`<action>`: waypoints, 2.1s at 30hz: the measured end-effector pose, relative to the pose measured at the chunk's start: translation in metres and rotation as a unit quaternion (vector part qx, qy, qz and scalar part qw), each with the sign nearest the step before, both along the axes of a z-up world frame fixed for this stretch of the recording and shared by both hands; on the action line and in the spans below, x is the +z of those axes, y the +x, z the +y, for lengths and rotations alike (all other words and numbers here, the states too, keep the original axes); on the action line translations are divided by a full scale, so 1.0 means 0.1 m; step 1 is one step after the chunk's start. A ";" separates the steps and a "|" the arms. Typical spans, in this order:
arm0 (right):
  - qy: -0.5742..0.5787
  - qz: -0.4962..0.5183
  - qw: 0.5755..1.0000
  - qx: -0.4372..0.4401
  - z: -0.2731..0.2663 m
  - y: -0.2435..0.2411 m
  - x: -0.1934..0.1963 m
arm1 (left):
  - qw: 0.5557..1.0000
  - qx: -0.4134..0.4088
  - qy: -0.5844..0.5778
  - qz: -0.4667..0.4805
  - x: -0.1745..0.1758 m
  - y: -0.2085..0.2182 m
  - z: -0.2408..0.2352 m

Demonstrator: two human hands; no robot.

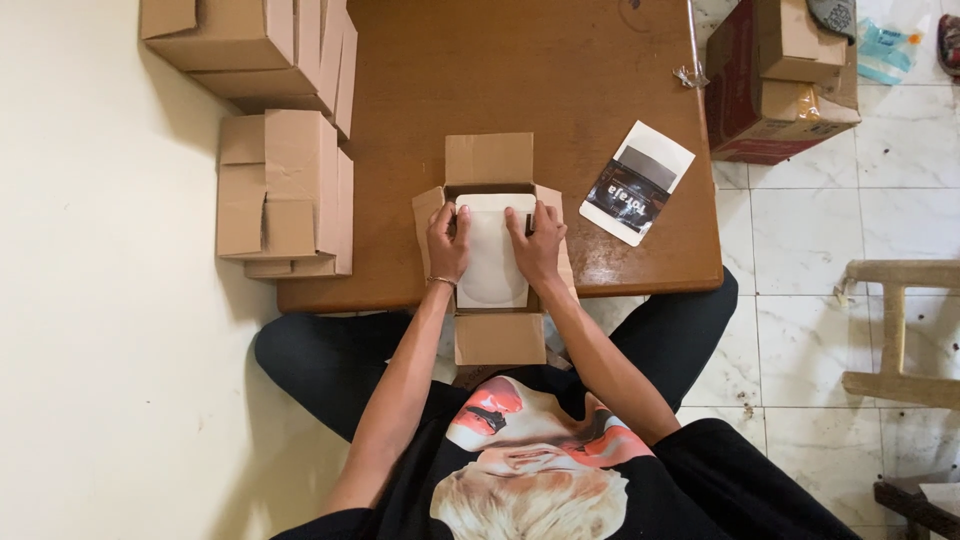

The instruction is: The person places a bag of coffee and a small printed card into a cardboard box by hand and adjusts them to fit inside.

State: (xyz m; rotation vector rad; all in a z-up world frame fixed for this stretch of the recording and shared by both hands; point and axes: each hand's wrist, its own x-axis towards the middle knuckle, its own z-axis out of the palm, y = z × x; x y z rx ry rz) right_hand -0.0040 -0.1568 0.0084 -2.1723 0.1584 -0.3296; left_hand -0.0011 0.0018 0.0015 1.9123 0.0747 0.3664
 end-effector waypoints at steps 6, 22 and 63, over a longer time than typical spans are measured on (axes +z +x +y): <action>-0.001 -0.022 1.000 -0.003 0.01 -0.03 0.15 | 1.000 -0.003 0.005 0.001 0.03 0.00 0.00; -0.003 -0.002 1.000 0.017 0.01 -0.01 0.17 | 1.000 0.007 0.001 -0.002 0.20 -0.02 -0.03; -0.095 0.001 0.995 -0.013 0.06 0.02 0.10 | 1.000 0.015 0.012 -0.002 0.08 0.00 -0.03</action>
